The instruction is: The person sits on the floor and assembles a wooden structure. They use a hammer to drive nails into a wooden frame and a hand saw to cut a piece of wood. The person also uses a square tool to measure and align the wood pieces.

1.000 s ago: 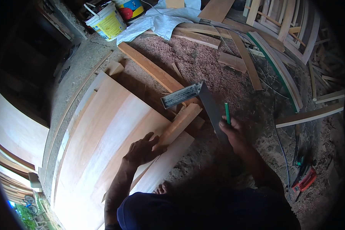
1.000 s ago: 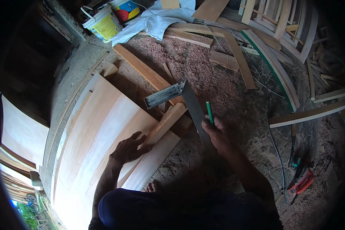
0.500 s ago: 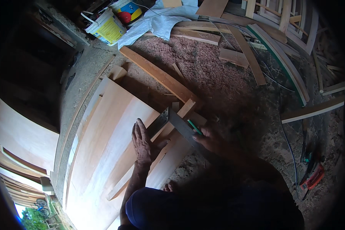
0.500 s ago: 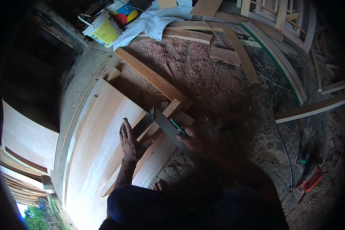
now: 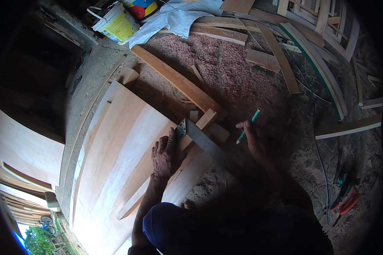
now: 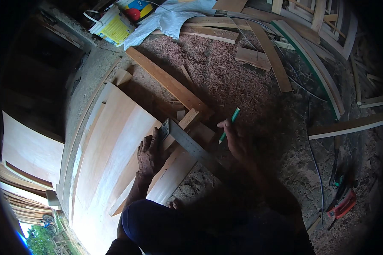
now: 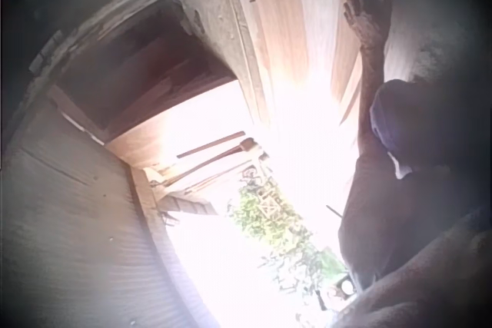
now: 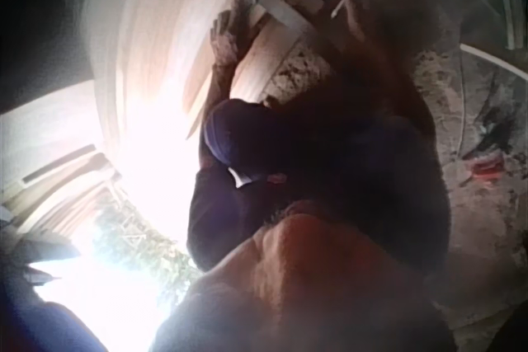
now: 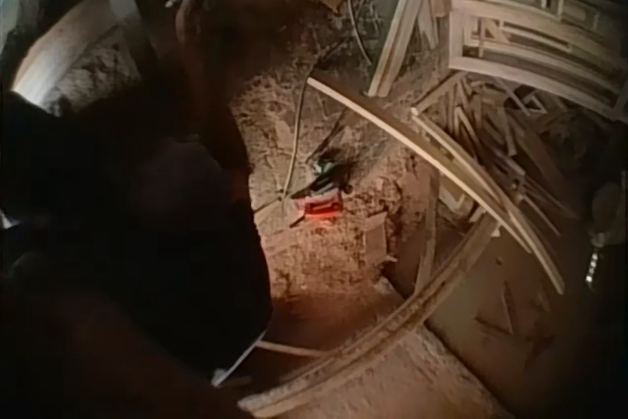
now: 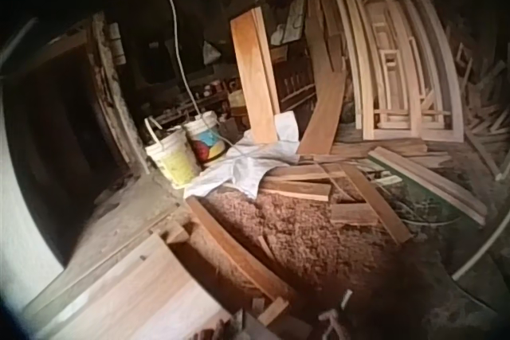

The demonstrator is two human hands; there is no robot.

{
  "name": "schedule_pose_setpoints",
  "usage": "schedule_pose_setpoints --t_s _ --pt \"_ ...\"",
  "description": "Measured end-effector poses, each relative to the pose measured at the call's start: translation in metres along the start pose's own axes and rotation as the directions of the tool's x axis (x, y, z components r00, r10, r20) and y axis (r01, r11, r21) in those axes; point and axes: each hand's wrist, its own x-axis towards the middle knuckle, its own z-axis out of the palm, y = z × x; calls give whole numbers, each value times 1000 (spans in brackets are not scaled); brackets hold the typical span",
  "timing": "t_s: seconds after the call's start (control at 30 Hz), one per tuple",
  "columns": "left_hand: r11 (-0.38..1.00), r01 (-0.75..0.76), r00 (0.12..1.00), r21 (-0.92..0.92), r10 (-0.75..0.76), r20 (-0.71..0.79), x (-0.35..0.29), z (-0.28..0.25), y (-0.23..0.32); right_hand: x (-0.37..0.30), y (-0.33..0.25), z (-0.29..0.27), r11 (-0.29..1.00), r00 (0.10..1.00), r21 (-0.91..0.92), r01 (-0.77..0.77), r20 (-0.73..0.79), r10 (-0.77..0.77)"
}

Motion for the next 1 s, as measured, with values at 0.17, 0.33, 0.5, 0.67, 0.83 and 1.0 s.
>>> schedule_pose_setpoints --t_s 0.17,0.33,0.5,0.67,0.83,1.0 --pt "999 53 998 0 -53 24 0 4 0 -2 -13 3 995 998 88 38 53 -42" --pt "998 61 998 2 -61 21 1 7 -1 4 -12 11 963 953 37 267 135 -270" --pt "998 60 998 -7 -60 26 0 2 -2 7 -32 39 940 919 -19 341 216 -329" --pt "997 67 997 -40 -66 33 0 6 -3 37 -13 54 795 776 -91 599 311 -549" --pt "996 79 996 -28 -78 49 0 4 -3 44 -27 65 788 804 -263 558 405 -434" --pt "992 106 990 -74 -99 98 0 1 -3 41 -49 46 757 773 -337 560 541 -330"
